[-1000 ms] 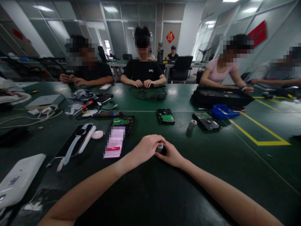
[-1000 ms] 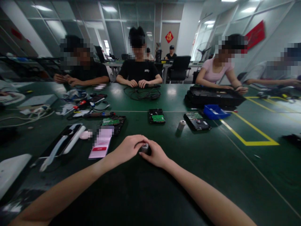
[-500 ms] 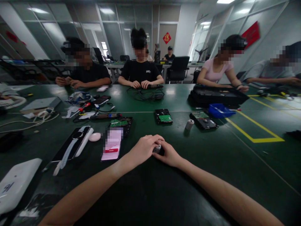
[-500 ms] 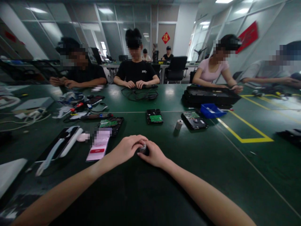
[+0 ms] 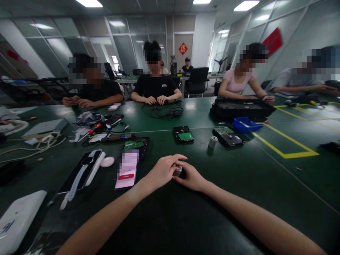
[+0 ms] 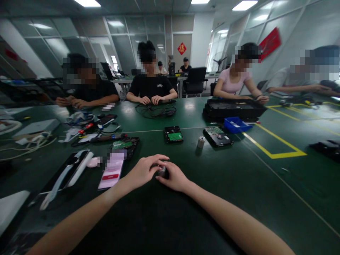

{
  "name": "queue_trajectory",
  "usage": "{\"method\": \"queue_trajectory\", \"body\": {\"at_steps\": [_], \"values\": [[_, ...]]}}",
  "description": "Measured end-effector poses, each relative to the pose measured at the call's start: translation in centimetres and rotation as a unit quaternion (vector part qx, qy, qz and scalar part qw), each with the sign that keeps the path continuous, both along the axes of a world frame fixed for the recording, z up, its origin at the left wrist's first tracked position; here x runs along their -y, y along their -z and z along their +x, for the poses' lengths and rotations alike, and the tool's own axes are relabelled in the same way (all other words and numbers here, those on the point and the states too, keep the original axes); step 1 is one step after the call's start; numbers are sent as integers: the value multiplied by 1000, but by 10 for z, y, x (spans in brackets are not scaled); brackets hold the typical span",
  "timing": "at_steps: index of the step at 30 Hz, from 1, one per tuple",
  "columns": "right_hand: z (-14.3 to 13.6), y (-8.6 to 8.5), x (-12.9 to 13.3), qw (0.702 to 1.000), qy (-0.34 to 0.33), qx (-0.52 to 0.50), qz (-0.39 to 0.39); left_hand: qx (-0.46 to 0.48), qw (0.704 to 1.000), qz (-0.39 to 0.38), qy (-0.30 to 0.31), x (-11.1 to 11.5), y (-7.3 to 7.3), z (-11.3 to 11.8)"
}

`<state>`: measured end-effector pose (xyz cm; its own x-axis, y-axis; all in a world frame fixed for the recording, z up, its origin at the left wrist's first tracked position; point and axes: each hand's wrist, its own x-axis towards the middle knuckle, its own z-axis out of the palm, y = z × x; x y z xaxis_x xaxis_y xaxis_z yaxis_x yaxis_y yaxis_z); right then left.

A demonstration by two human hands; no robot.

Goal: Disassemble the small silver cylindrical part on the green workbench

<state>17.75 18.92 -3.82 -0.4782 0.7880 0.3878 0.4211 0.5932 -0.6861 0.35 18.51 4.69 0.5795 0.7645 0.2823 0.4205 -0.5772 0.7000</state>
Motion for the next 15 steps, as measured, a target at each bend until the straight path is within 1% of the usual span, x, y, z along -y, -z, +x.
{"method": "queue_trajectory", "body": {"at_steps": [3, 5, 10, 12, 15], "values": [[0, -3, 1, 1000, -3, 8, -6, -8, 999, -47, 14, 0, -9, -3], [0, -5, 2, 1000, -6, 10, -8, -20, 998, -66, 12, 0, -13, -5], [0, -6, 3, 1000, 2, 5, -7, -51, 997, -64, 3, 0, -15, -7], [0, -8, 3, 1000, 7, 14, -9, -69, 996, -53, -13, -2, -18, -9], [0, -13, 4, 1000, 4, 24, -18, -107, 991, -45, -59, -3, -28, -18]]}}
